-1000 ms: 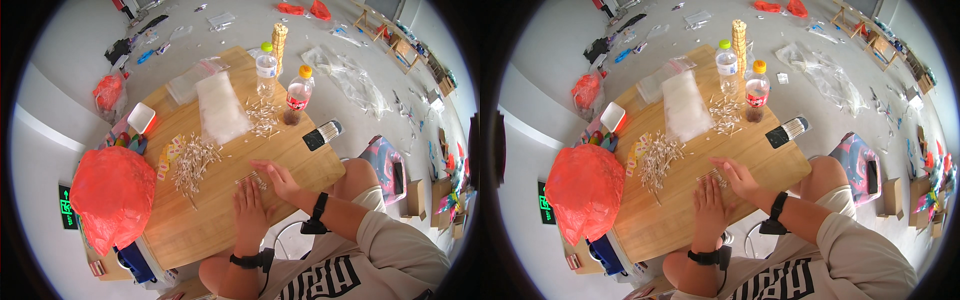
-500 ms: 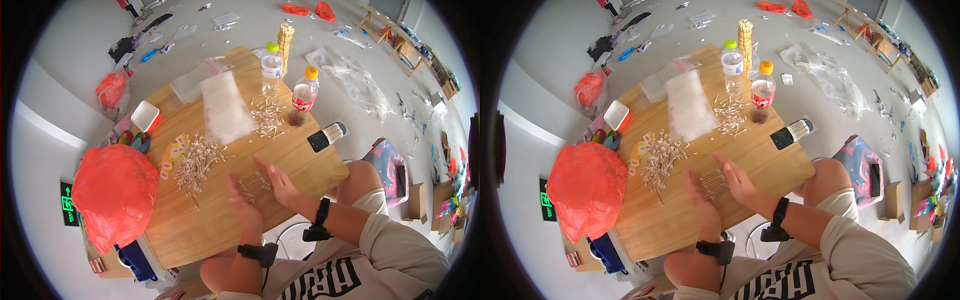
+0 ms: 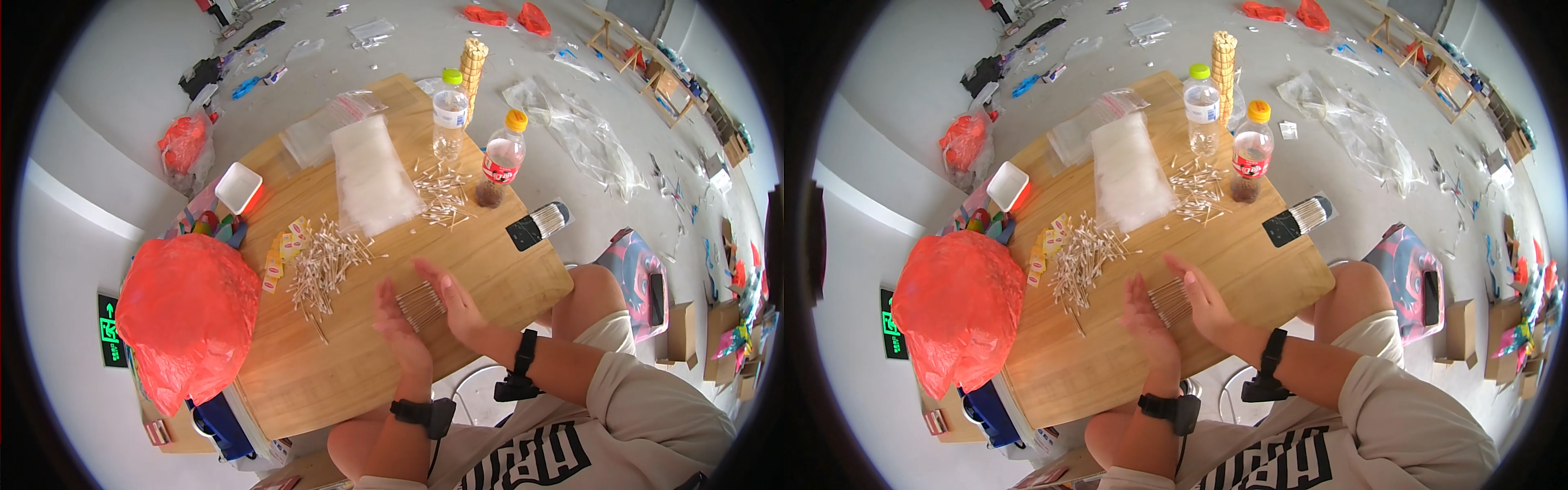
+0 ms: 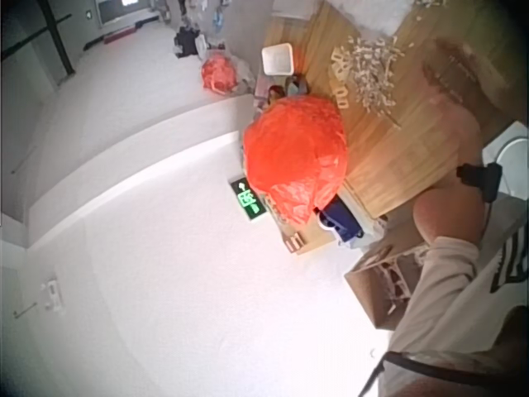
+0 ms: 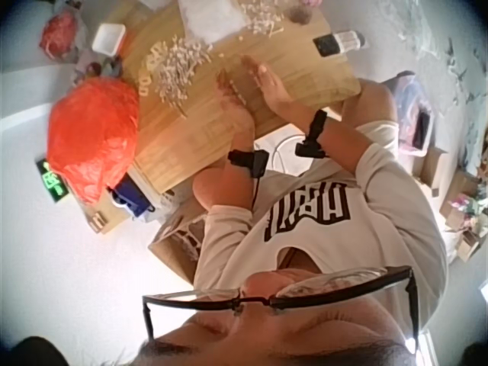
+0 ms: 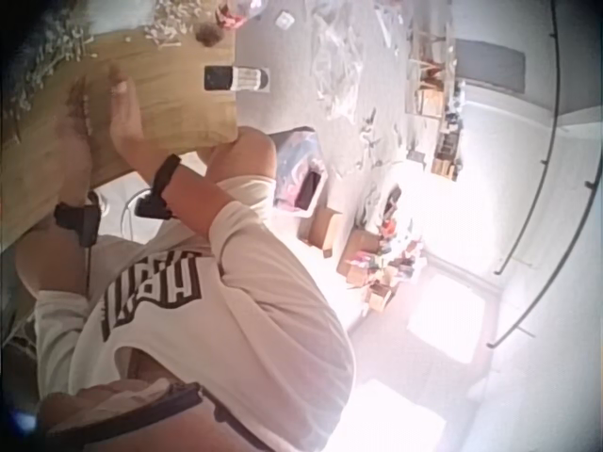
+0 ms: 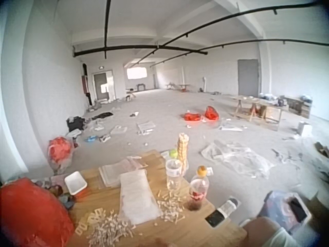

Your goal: Organizing small cotton swabs or wooden sticks on a table and briefly inspecting a kalimba.

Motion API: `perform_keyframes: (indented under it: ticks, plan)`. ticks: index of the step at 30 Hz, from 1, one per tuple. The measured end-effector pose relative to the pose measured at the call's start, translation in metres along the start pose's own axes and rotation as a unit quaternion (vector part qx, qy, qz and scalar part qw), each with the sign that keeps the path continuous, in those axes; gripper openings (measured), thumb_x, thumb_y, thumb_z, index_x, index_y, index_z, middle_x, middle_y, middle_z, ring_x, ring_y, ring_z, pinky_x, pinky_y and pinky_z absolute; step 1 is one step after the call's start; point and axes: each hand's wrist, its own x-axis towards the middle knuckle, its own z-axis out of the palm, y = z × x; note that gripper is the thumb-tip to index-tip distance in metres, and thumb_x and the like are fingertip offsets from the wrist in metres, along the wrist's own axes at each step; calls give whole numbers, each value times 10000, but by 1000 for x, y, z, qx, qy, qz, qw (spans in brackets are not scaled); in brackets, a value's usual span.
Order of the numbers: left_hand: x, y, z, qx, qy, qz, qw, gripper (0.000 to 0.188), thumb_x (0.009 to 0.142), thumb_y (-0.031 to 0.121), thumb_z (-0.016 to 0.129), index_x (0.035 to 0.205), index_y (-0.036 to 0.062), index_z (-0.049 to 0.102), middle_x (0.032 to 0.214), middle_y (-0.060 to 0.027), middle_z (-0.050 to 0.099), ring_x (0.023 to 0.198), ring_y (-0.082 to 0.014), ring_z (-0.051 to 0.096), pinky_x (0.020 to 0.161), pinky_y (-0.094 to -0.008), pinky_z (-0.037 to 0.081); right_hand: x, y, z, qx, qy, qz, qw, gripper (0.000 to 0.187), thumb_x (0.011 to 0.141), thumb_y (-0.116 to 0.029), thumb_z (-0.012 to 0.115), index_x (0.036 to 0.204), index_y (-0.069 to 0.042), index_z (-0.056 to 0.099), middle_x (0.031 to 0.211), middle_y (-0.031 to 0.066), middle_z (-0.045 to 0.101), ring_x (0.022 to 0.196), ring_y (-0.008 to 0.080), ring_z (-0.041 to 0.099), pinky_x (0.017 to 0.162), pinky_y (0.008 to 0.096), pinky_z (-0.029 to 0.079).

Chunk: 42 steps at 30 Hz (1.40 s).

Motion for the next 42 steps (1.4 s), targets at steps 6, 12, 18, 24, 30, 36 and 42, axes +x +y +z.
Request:
perform_keyframes:
  ticks: [6, 12, 18, 24, 30, 36, 42]
  plan:
    - [27, -1, -13, 30, 49, -35, 998, 908, 1062, 687, 119, 1636, -16, 160, 1658, -228, 301, 1555, -320, 263, 1281, -433, 157, 22, -12, -10, -83, -49, 14, 995, 552, 1148, -352, 335, 1529, 41, 411, 1548, 199, 493, 1470, 289, 442, 1223, 390, 307]
    - [42, -25, -52, 31, -73, 26, 997, 1020, 990, 796, 105, 1633, 9, 191, 1616, -230, 380, 1484, -329, 391, 1261, -443, 231, 31, -32, -11, -614, -277, -210, 709, 613, 1057, -375, 519, 1528, 9, 431, 1544, 182, 491, 1486, 307, 409, 1252, 455, 288]
    - [40, 15, -39, 85, -21, 8, 996, 1016, 999, 779, 79, 1637, -4, 184, 1549, -261, 465, 1478, -342, 405, 1250, -459, 238, 14, -26, -25, -646, -301, -238, 660, 689, 1019, -432, 544, 1548, -12, 406, 1607, 145, 423, 1513, 299, 367, 1277, 467, 234]
    - [27, 22, -32, 82, 2, -8, 997, 982, 1019, 753, 93, 1615, -14, 234, 1555, -256, 453, 1487, -334, 393, 1260, -453, 226, 6, -30, -30, -627, -335, -211, 670, 693, 1017, -428, 538, 1558, -19, 396, 1624, 158, 398, 1520, 304, 354, 1279, 465, 232]
    - [3, 16, -16, 3, -17, -39, 999, 973, 1025, 751, 128, 1604, -21, 254, 1596, -241, 407, 1516, -329, 344, 1275, -440, 170, -5, -44, -36, -247, -197, 33, 948, 636, 1128, -428, 341, 1601, -4, 315, 1660, 176, 342, 1556, 286, 298, 1283, 427, 209]
    - [-8, 14, 3, -35, 3, -23, 999, 965, 1028, 752, 150, 1612, -12, 233, 1645, -218, 330, 1552, -300, 256, 1272, -422, 153, 9, -3, -34, 52, -114, 13, 992, 629, 1151, -406, 206, 1616, 15, 259, 1686, 164, 284, 1583, 281, 212, 1298, 407, 136]
    - [-9, 9, 4, -41, 6, -23, 999, 948, 1032, 745, 157, 1619, 2, 216, 1665, -192, 304, 1552, -286, 246, 1272, -418, 152, -4, -7, -19, 26, -100, 17, 995, 620, 1152, -386, 191, 1635, 3, 206, 1708, 156, 225, 1596, 268, 158, 1300, 416, 124]
